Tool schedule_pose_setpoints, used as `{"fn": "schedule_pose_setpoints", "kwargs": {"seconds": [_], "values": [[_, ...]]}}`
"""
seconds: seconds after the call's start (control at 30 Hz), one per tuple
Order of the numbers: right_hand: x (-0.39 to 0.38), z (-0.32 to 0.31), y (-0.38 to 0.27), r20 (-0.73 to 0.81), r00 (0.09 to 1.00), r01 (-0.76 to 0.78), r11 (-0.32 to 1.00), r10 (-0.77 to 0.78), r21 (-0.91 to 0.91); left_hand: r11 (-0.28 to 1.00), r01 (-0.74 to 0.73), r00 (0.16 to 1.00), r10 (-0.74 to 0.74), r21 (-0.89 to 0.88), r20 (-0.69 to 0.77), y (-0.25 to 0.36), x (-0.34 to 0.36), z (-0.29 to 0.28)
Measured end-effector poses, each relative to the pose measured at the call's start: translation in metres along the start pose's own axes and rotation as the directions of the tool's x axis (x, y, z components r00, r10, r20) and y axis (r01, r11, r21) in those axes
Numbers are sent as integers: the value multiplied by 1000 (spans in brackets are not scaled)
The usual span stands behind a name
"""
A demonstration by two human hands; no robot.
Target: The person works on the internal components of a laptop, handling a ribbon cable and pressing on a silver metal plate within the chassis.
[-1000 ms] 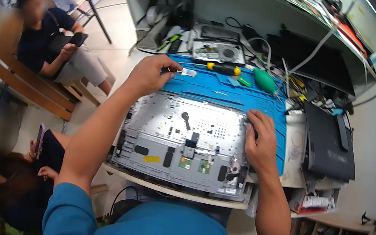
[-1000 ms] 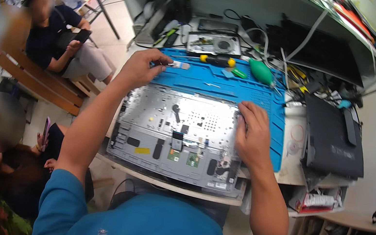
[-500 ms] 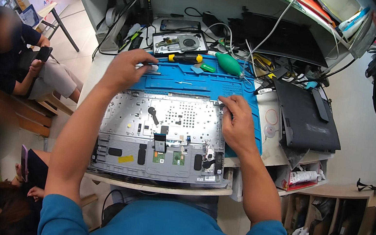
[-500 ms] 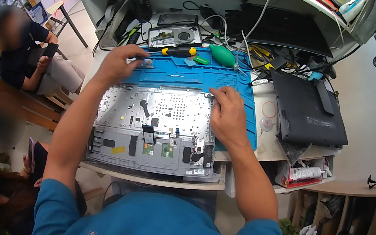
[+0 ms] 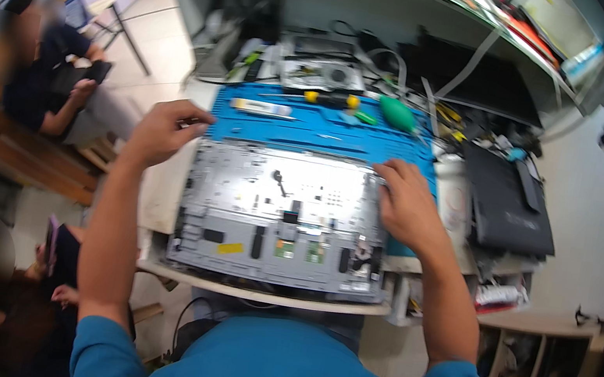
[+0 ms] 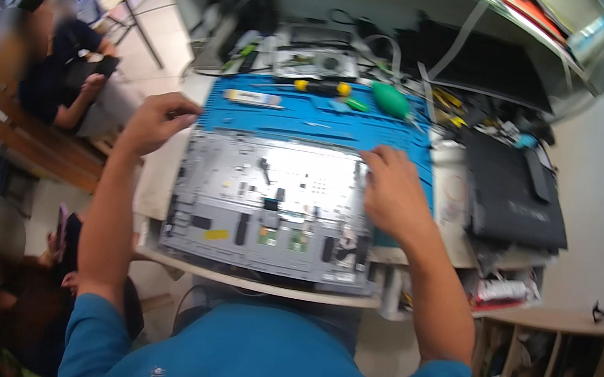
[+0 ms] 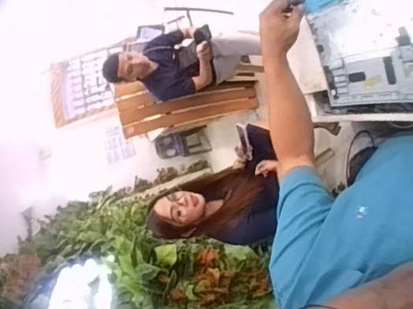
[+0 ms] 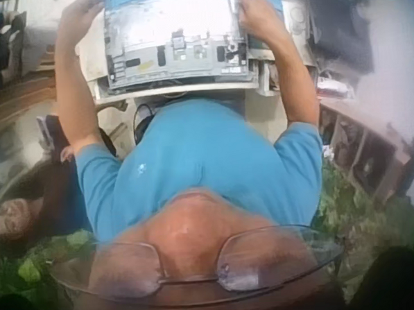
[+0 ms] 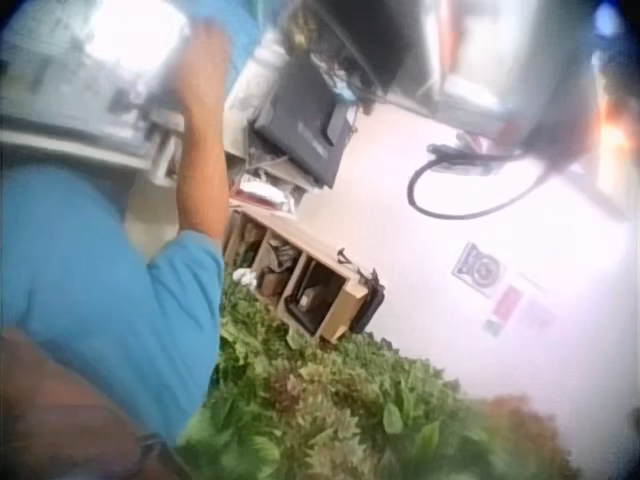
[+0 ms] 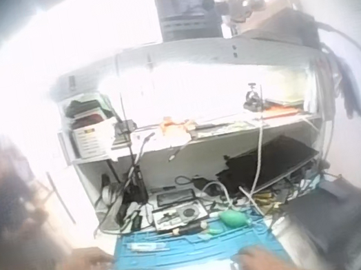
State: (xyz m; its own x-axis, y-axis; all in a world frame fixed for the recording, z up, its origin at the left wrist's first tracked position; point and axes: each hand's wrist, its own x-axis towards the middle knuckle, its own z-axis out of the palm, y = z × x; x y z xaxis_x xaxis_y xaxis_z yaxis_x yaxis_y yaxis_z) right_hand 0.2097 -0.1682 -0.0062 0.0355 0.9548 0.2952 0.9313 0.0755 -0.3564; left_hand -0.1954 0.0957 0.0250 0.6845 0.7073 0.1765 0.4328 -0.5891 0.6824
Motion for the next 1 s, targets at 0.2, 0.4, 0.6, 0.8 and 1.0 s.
{"fn": "schedule_pose_setpoints", "kwargs": {"seconds": [0.2,0.4,0.6,0.8,1.0], "values": [[14,15,-7,65,998,-7,990,16,-137,1000,13,1000,-13,-22,-18,8,-1,5],[20,25,-3,27,999,-27,991,31,-130,972,-1,994,-26,235,110,14,-7,26],[21,30,6,-24,1000,0,992,-3,-123,923,-24,993,-23,384,118,21,0,35],[41,31,-2,50,998,30,995,-25,-98,965,53,979,-101,256,176,8,9,23],[49,45,-24,-77,982,171,985,-173,-21,967,61,953,-130,247,274,17,31,24]]}}
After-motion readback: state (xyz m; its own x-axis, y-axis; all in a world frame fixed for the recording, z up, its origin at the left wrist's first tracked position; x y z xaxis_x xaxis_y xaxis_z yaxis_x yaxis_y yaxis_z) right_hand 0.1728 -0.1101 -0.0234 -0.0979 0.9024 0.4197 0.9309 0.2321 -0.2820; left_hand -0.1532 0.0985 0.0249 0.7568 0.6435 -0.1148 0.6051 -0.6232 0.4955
